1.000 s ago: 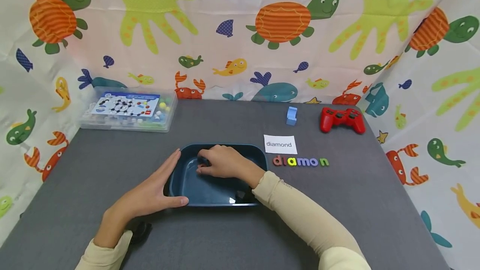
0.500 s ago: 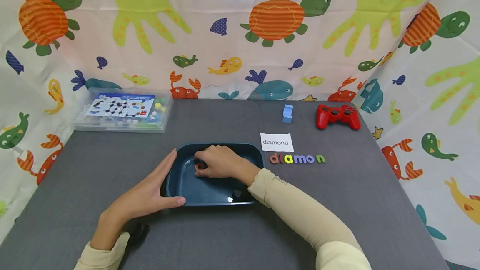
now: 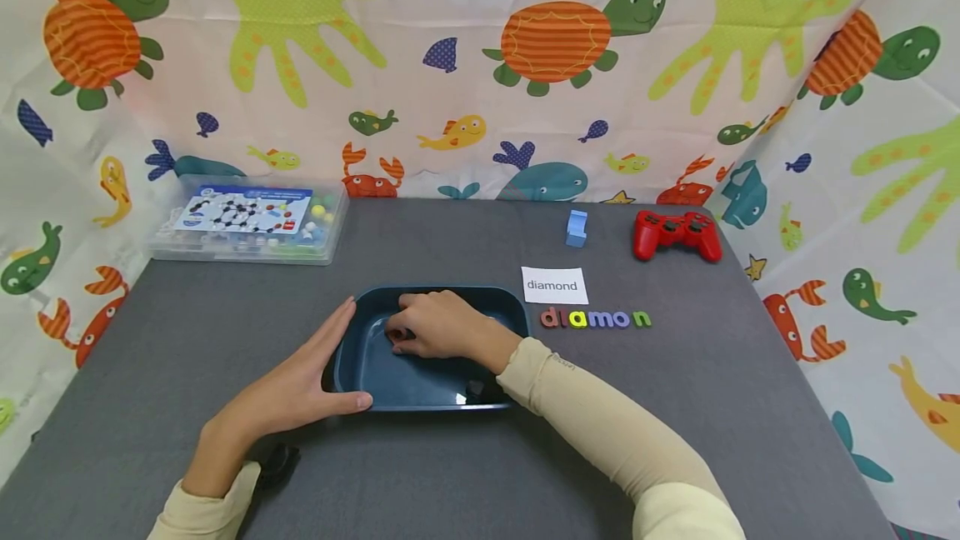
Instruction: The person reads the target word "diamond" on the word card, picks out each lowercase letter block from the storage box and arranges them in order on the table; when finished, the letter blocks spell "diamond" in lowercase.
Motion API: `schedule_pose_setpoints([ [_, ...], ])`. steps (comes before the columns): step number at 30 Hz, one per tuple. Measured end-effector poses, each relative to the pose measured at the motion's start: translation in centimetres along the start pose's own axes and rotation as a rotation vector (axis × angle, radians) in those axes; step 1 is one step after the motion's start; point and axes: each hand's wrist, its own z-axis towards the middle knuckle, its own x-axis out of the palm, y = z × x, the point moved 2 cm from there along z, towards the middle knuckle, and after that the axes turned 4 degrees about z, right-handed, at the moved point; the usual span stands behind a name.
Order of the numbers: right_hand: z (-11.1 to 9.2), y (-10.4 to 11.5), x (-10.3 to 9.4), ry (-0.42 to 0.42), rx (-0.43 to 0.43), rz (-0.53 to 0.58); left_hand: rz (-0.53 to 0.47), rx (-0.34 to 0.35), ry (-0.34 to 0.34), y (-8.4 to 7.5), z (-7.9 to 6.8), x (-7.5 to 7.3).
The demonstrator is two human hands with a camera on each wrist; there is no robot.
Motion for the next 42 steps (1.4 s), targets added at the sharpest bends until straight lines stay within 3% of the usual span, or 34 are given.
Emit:
schedule_pose_setpoints([
  [7, 0.00, 0.24, -0.19, -0.014, -0.034, 0.000, -0.005, 0.003, 0.004, -0.01, 0.02, -0.01],
  [22, 0.46, -0.09, -0.13, -0.005, -0.122, 0.165, -0.002, 0.015, -0.005, 0.03, 0.08, -0.01],
  [42, 0.20, -0.15, -0.65, -0.089, -0.063, 0.363, -0.018, 0.009, 0.003, -0.06, 0.04, -0.05],
])
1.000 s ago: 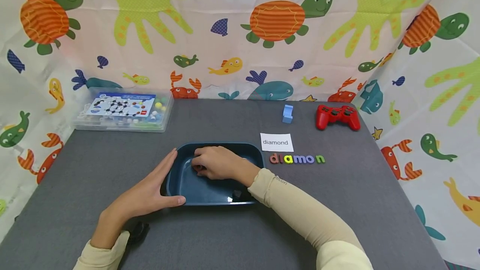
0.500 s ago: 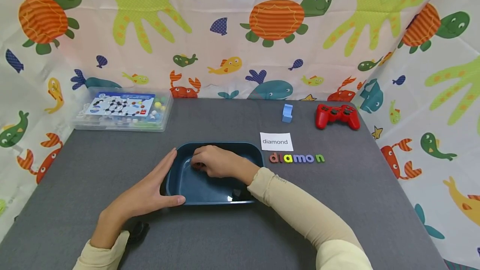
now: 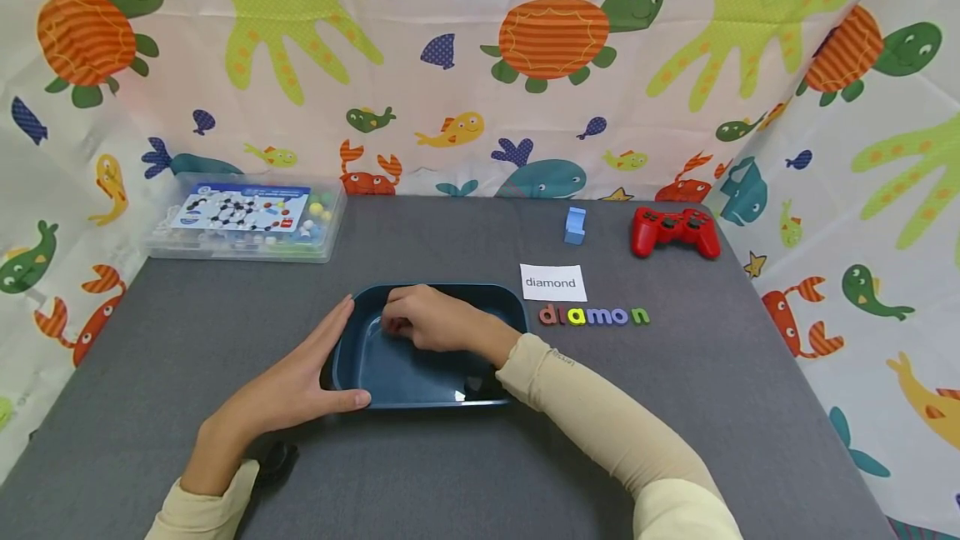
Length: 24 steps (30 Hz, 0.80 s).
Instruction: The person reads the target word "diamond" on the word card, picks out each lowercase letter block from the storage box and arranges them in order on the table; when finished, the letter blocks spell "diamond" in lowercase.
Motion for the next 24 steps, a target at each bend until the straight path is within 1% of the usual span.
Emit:
schedule_pose_setpoints([
  [4, -0.1, 0.1, -0.1, -0.012, 0.036, 0.072, 0.005, 0.004, 0.000, 0.0, 0.0, 0.1],
  [8, -0.2, 0.4, -0.3, -0.028, 0.101, 0.157, 0.010, 0.007, -0.002, 0.0, 0.1, 0.1],
  [12, -0.5, 0.5, -0.8, -0.065, 0.165, 0.303, 0.014, 0.009, -0.003, 0.0, 0.1, 0.2],
  [19, -1.2, 0.7, -2.0, -0.140, 0.198, 0.544, 0.010, 0.010, -0.001, 0.0, 0.1, 0.1],
  [21, -1.4, 1.0, -2.4, -0.157, 0.203, 0.597, 0.007, 0.011, -0.002, 0.1, 0.1, 0.1],
  [24, -1.8, 1.2, -3.0, -0.183, 0.194, 0.642, 0.010, 0.010, -0.005, 0.2, 0.1, 0.1],
])
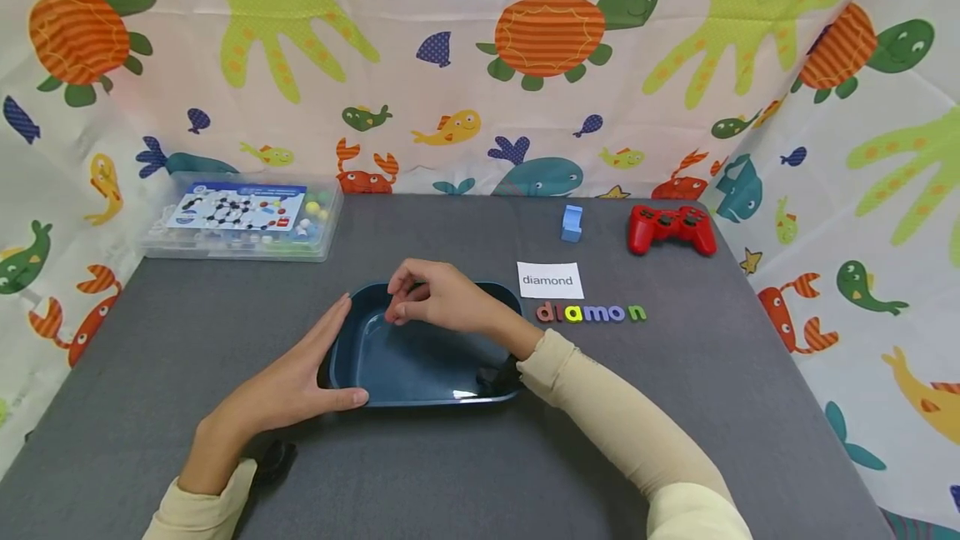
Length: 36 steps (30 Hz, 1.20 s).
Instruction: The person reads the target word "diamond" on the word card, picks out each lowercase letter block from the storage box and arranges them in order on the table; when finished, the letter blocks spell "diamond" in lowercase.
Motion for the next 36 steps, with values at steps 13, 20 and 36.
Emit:
schedule_pose_setpoints([
  [13, -3.6, 0.7, -3.0, -0.167, 0.006, -0.007, -0.008, -0.004, 0.002, -0.1, 0.1, 0.0],
  [20, -6.3, 0.9, -5.7, -0.323, -0.004, 0.005, -0.037, -0.006, 0.002, -0.3, 0.0, 0.1],
  [36, -14.4, -1.0, -12.0, -0.731, 0.065, -0.022, -0.030, 0.009, -0.008, -0.2, -0.1, 0.3],
])
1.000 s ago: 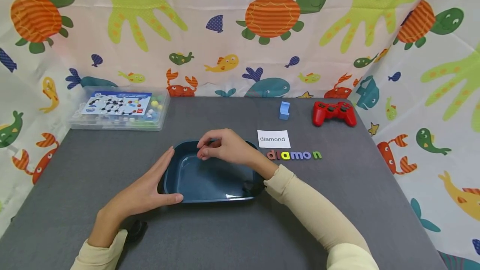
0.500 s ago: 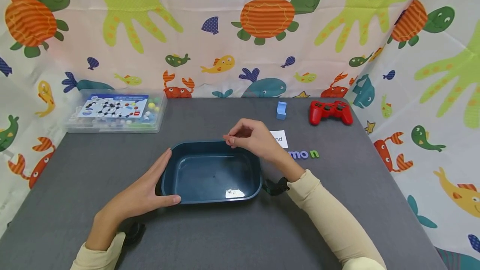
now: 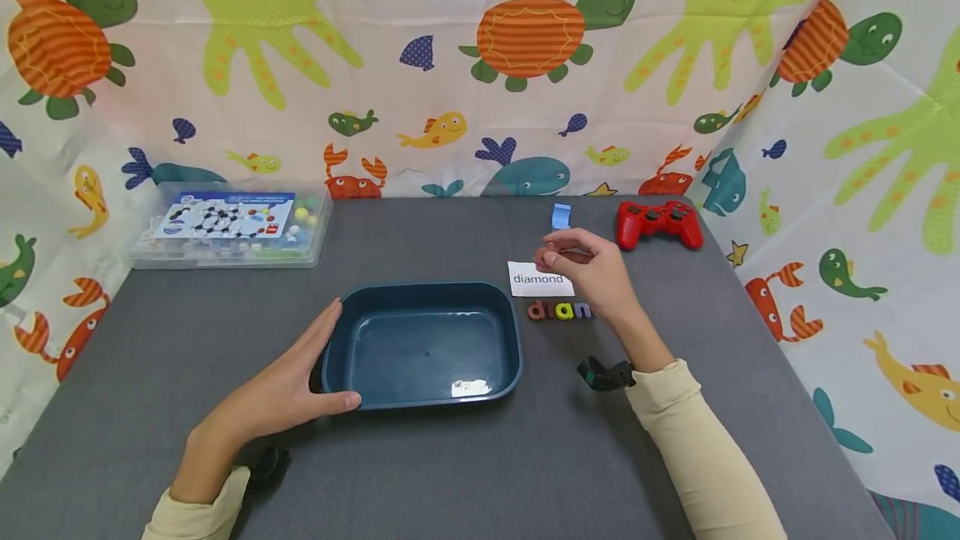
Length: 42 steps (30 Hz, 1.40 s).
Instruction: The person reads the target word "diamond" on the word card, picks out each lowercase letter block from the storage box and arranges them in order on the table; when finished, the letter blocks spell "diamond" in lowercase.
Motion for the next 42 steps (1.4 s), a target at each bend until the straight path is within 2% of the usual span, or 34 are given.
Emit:
schedule_pose_setpoints([
  [6, -1.1, -1.5, -4.0, -0.124, 0.054, -0.132, -0.006, 0.003, 0.002, 0.1, 0.0, 0.0],
  [11, -2.3, -2.9, -7.4, -0.175, 0.133, -0.228, -0.010, 0.002, 0.007, 0.0, 0.1, 0.0],
  [17, -3.5, -4.5, -10.7, -0.190, 0.204, -0.413, -0.008, 0.011, 0.004, 0.1, 0.0, -0.1],
  [21, -4.1, -5.3, -12.2, -0.160, 0.241, -0.490, -0.005, 0.011, 0.003, 0.1, 0.1, -0.1],
  [30, -5.0, -6.9, -13.5, -0.063, 0.285, -0.671, 0.004, -0.002, 0.007, 0.0, 0.1, 0.0],
  [42, -4.8, -7.4, -13.5, -0.019, 0.320, -0.683, 0.014, -0.019, 0.008, 0.0, 0.1, -0.1],
])
